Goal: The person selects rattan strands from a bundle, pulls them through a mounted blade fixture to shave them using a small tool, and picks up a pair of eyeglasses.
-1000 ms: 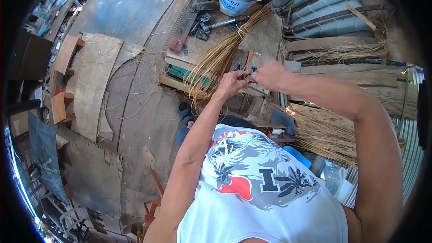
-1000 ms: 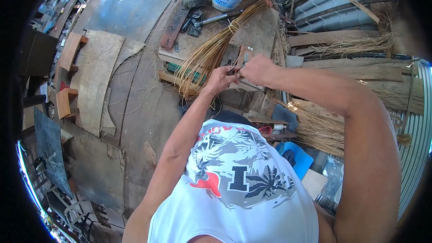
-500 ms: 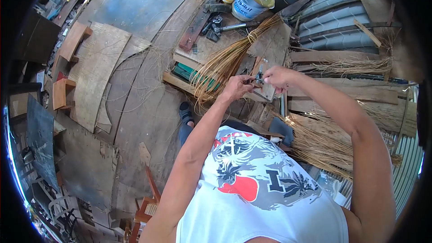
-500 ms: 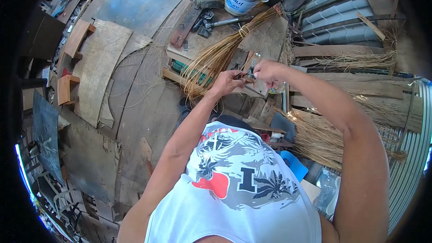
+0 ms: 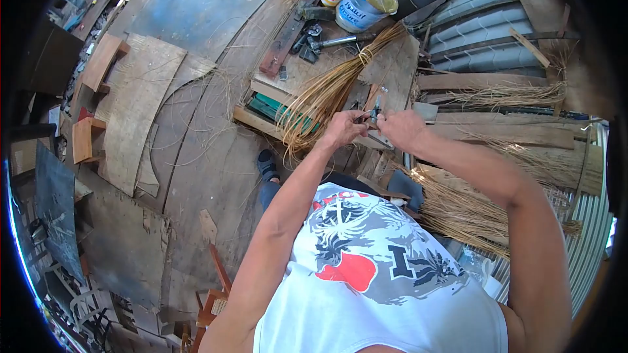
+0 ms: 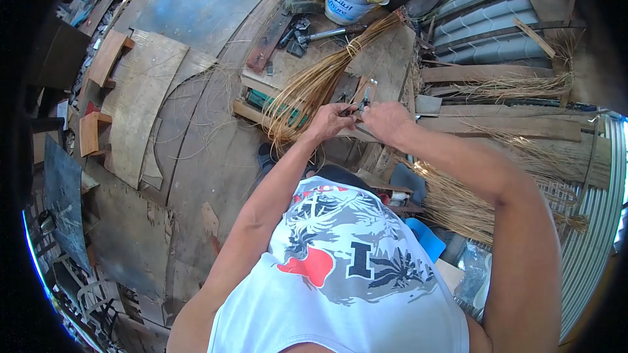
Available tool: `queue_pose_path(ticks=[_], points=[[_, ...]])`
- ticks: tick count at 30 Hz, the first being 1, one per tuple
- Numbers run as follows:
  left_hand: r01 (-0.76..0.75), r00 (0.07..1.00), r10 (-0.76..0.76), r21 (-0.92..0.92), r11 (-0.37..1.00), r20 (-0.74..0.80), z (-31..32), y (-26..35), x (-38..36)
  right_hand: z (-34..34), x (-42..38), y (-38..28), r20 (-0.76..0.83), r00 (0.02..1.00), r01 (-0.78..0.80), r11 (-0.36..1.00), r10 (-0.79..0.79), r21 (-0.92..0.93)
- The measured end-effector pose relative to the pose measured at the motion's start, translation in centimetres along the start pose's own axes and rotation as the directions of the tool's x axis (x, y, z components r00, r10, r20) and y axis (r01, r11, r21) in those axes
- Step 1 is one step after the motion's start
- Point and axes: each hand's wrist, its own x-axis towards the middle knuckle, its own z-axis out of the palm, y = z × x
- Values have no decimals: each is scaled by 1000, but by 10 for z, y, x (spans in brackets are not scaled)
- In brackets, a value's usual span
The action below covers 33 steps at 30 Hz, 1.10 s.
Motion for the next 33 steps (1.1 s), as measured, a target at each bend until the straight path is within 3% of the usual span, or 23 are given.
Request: queue_pose_path(ticks=[2, 4, 5, 6, 7, 8, 12, 15, 17, 18, 19, 20, 24, 27, 29, 33], points=[[-5, 1000, 5, 1, 1000, 24, 0, -4, 0, 6, -1, 1, 80, 994, -72, 996, 67, 49], [-15, 999, 15, 0, 1000, 50, 1, -7, 3, 14, -2, 18, -135, 984, -63, 934, 117, 351], [-27, 998, 28, -21, 999, 48, 3, -10, 4, 10, 1, 22, -138, 983, -65, 934, 120, 352], [-36, 998, 38, -41, 999, 48, 3, -14, 5, 7, 4, 24, 39, 970, -207, 735, 240, 645], [-26, 998, 28, -35, 999, 59, 3, -11, 2, 4, 6, 23, 250, 926, -355, 425, 284, 833], [-18, 998, 19, -23, 1000, 57, 2, -7, 1, 7, 14, 27, 392, 858, -500, 358, 333, 789], [16, 998, -14, -20, 1000, 63, 0, 3, -2, 10, 26, 39, 579, 784, -618, 193, 224, 762], [-19, 998, 21, -23, 1000, 66, 3, -15, 7, 1, 24, 41, 564, 808, -588, 199, 168, 784], [-3, 997, 4, -11, 1000, 74, -1, -8, 3, -8, 23, 41, 489, 851, -522, 398, 190, 754], [9, 996, -9, 1, 1000, 85, -2, -5, 2, -4, 21, 39, 490, 851, -522, 399, 189, 753], [7, 996, -7, -2, 1000, 85, -2, -3, 2, 4, 17, 35, 201, 972, -220, 783, 124, 582], [12, 996, -12, -1, 1000, 83, -2, -1, 3, 2, 12, 30, -48, 996, 88, 975, -79, 206], [-3, 995, 0, 28, 1000, 100, -5, 2, 2, -16, -1, 6, -4, 995, 100, 994, -100, 49], [-20, 994, 21, -12, 1000, 111, -4, -1, 2, -21, -1, 12, 51, 998, 21, 988, -30, 152], [-17, 994, 19, -18, 1000, 104, -4, 1, -1, -19, -7, 13, 50, 985, -172, 906, 166, 386], [5, 995, -5, 1, 1000, 99, -3, 0, 2, -6, 12, 28, 49, 988, -150, 847, 146, 510]])
